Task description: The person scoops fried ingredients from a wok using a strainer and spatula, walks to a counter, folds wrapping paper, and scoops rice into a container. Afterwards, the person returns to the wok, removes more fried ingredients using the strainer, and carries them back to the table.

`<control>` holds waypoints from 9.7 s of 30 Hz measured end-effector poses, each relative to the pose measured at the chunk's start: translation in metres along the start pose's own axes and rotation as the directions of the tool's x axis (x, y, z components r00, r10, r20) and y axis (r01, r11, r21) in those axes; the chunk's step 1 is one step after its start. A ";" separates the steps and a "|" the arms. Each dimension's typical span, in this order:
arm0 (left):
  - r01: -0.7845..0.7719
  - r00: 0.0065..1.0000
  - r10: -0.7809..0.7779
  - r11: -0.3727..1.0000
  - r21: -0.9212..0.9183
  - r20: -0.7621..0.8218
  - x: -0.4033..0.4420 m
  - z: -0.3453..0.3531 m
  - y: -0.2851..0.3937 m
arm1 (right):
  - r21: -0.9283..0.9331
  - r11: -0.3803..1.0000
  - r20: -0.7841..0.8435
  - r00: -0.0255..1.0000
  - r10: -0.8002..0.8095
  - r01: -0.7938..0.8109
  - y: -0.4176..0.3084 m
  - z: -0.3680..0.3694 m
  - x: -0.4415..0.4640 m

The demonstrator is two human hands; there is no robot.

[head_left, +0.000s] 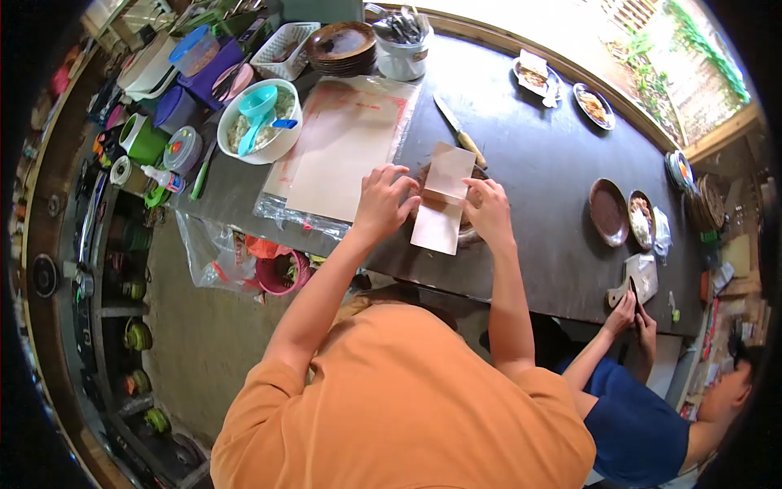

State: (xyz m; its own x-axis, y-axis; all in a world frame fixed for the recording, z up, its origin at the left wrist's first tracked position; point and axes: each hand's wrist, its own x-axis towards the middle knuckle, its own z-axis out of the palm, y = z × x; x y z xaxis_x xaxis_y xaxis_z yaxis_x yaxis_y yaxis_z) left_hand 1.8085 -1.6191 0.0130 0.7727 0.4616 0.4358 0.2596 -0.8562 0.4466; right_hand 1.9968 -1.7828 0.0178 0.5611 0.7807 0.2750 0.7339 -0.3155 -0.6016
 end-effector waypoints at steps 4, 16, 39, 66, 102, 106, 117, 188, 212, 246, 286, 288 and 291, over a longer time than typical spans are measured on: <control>0.021 0.989 -0.025 0.999 -0.023 -0.147 -0.023 -0.040 -0.015 | 0.051 0.999 0.014 1.000 -0.018 0.018 -0.023 -0.002 0.017; 0.495 0.866 -0.371 0.735 0.464 -0.336 0.022 -0.210 -0.202 | 0.231 0.945 0.034 0.969 -0.246 0.232 -0.201 0.122 0.121; 0.390 0.874 -0.349 0.919 -0.056 0.339 0.032 -0.319 -0.351 | -0.311 0.862 0.291 0.903 -0.315 0.401 -0.338 0.131 0.164; 0.381 0.921 -0.364 0.916 -0.126 0.140 0.013 -0.271 -0.382 | -0.293 0.697 0.458 0.736 -0.499 0.654 -0.315 0.165 0.190; 0.408 0.904 -0.415 0.909 0.082 0.099 0.011 -0.278 -0.362 | -0.276 0.870 0.633 0.758 -0.155 0.408 -0.308 0.166 0.230; 0.410 0.904 -0.417 0.908 0.089 0.097 0.011 -0.277 -0.362 | -0.253 0.939 0.769 0.637 0.051 0.231 -0.338 0.163 0.237; 0.384 0.919 -0.393 0.905 0.182 0.018 0.015 -0.294 -0.369 | -0.029 0.915 0.892 0.403 0.204 -0.401 -0.310 0.152 0.246; 0.218 0.975 -0.184 0.900 0.378 -0.124 0.003 -0.252 -0.356 | -0.052 0.990 0.678 0.733 -0.059 0.128 -0.306 0.176 0.223; 0.127 0.983 -0.172 0.891 0.435 0.066 0.014 -0.295 -0.333 | -0.195 0.921 0.193 0.934 -0.300 0.336 -0.343 0.136 0.207; 0.101 0.976 -0.178 0.885 0.454 0.129 0.013 -0.299 -0.329 | -0.448 0.736 0.238 0.862 -0.448 0.507 -0.350 0.134 0.183; 0.075 0.988 -0.007 0.890 0.449 -0.152 0.005 -0.306 -0.361 | 0.131 0.957 0.598 0.790 0.132 -0.259 -0.298 0.114 0.231; 0.064 0.988 0.009 0.885 0.461 -0.155 0.005 -0.304 -0.363 | 0.179 0.950 0.508 0.851 0.133 -0.255 -0.315 0.105 0.227; 0.050 0.993 0.004 0.885 0.463 -0.116 0.005 -0.301 -0.358 | 0.224 0.962 0.356 0.932 0.067 -0.154 -0.321 0.114 0.228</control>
State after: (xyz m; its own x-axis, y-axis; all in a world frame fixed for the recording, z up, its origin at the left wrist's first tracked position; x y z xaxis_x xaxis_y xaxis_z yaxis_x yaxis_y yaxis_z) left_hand 1.5453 -1.2401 0.0900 0.7012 0.4817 0.5255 0.5370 -0.8418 0.0550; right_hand 1.8454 -1.4423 0.1883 0.4357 0.8987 -0.0507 0.5338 -0.3033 -0.7893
